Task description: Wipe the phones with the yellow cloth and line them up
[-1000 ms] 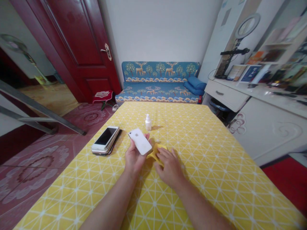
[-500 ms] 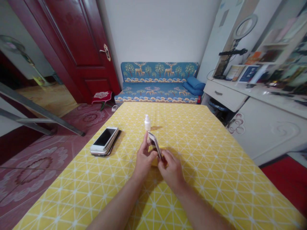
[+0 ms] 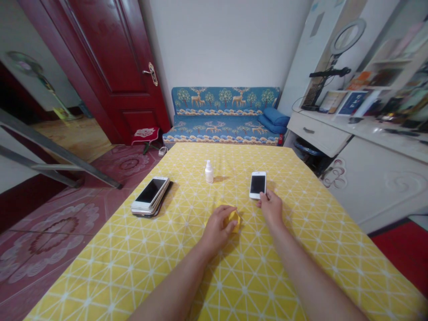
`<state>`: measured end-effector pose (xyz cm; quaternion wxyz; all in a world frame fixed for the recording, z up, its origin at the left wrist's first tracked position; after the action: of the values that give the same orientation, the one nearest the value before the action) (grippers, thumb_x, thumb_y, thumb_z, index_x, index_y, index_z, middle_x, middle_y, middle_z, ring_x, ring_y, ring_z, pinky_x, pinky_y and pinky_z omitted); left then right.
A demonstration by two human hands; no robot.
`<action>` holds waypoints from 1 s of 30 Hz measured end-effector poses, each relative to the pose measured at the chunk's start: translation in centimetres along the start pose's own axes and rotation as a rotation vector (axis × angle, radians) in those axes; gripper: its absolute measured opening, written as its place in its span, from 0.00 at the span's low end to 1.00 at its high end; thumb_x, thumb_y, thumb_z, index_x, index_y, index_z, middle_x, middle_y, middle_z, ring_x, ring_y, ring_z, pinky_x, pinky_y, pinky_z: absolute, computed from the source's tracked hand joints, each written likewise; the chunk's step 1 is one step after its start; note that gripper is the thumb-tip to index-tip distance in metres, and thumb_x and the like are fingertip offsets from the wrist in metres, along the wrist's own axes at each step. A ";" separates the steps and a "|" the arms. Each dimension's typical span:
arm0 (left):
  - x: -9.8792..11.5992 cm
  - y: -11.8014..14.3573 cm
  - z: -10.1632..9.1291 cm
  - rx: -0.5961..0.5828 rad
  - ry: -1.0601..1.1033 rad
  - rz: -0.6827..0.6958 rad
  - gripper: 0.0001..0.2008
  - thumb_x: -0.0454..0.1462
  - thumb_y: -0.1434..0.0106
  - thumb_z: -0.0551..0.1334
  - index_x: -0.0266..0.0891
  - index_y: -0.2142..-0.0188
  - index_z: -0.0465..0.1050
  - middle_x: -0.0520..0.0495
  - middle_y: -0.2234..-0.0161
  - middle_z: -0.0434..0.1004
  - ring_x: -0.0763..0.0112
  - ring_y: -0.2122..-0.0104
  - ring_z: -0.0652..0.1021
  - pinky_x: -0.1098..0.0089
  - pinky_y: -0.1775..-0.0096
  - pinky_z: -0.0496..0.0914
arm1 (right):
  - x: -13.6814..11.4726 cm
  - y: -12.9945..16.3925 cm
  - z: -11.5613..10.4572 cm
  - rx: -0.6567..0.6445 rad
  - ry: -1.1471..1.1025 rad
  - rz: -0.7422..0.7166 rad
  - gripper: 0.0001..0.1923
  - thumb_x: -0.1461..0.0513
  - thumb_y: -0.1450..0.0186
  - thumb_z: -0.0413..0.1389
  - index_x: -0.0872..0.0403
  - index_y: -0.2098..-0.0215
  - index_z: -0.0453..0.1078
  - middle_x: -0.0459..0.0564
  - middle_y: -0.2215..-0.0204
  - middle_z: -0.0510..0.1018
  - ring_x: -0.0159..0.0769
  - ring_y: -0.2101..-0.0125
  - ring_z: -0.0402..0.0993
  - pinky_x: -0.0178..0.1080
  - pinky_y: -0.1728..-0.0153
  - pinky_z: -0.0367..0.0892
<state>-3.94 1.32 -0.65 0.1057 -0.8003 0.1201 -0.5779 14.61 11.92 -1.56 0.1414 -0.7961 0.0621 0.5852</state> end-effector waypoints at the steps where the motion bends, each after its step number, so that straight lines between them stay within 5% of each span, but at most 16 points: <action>1: 0.1 -0.1 0.0 0.006 0.003 -0.004 0.16 0.41 0.38 0.61 0.45 0.51 0.76 0.41 0.52 0.74 0.58 0.50 0.72 0.57 0.46 0.64 | 0.2 -1.3 0.0 0.005 0.030 0.014 0.18 0.58 0.39 0.51 0.60 0.55 0.71 0.45 0.77 0.73 0.33 0.81 0.70 0.35 0.78 0.69; 7: -0.2 -0.2 0.0 0.035 0.049 -0.050 0.13 0.42 0.37 0.60 0.43 0.56 0.78 0.41 0.55 0.76 0.59 0.53 0.74 0.59 0.48 0.65 | 0.3 -6.5 0.3 -0.007 0.270 0.069 0.20 0.63 0.38 0.52 0.62 0.48 0.70 0.49 0.77 0.76 0.34 0.82 0.73 0.35 0.78 0.69; 11: -1.3 -0.1 0.1 0.058 0.124 -0.074 0.13 0.42 0.37 0.60 0.43 0.56 0.77 0.41 0.53 0.75 0.59 0.52 0.74 0.59 0.47 0.65 | -0.3 -7.5 0.1 -0.007 0.458 0.046 0.17 0.64 0.38 0.54 0.60 0.52 0.74 0.57 0.68 0.80 0.43 0.66 0.78 0.39 0.65 0.71; 15: -1.8 -0.1 0.2 0.079 0.154 -0.093 0.13 0.43 0.38 0.61 0.43 0.57 0.78 0.41 0.54 0.76 0.58 0.53 0.75 0.58 0.48 0.66 | -0.9 -7.1 0.2 0.022 0.636 0.041 0.17 0.63 0.37 0.53 0.61 0.51 0.74 0.67 0.55 0.76 0.50 0.54 0.74 0.45 0.54 0.67; 20: -1.7 -0.2 0.1 0.074 0.149 -0.096 0.13 0.44 0.39 0.61 0.43 0.57 0.78 0.41 0.54 0.76 0.58 0.52 0.75 0.58 0.47 0.66 | -1.4 -6.1 1.0 0.040 0.769 0.076 0.28 0.50 0.41 0.59 0.64 0.54 0.74 0.72 0.51 0.69 0.53 0.57 0.75 0.48 0.55 0.68; 25: -1.7 -0.2 0.1 0.075 0.138 -0.097 0.13 0.44 0.39 0.61 0.43 0.58 0.78 0.41 0.54 0.77 0.57 0.53 0.75 0.57 0.47 0.66 | -1.6 -6.1 0.8 0.054 0.765 0.058 0.26 0.52 0.41 0.60 0.66 0.56 0.74 0.71 0.52 0.68 0.52 0.57 0.75 0.47 0.55 0.67; 30: -1.4 -0.3 0.1 0.094 0.129 -0.081 0.12 0.43 0.39 0.61 0.42 0.59 0.79 0.41 0.57 0.78 0.58 0.55 0.76 0.58 0.49 0.67 | -2.4 -3.8 0.5 0.140 0.651 -0.005 0.30 0.53 0.36 0.53 0.69 0.44 0.62 0.74 0.49 0.65 0.53 0.54 0.72 0.48 0.54 0.66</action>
<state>-4.28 2.03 -1.87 0.1117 -0.7599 0.0670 -0.6368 14.36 15.49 1.18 0.1702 -0.9297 0.1422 0.2941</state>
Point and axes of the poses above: each hand's wrist, its own y-axis away from the middle knuckle, its own z-axis out of the palm, x = y × z, the point moved 2 cm from there along -y, towards the middle knuckle
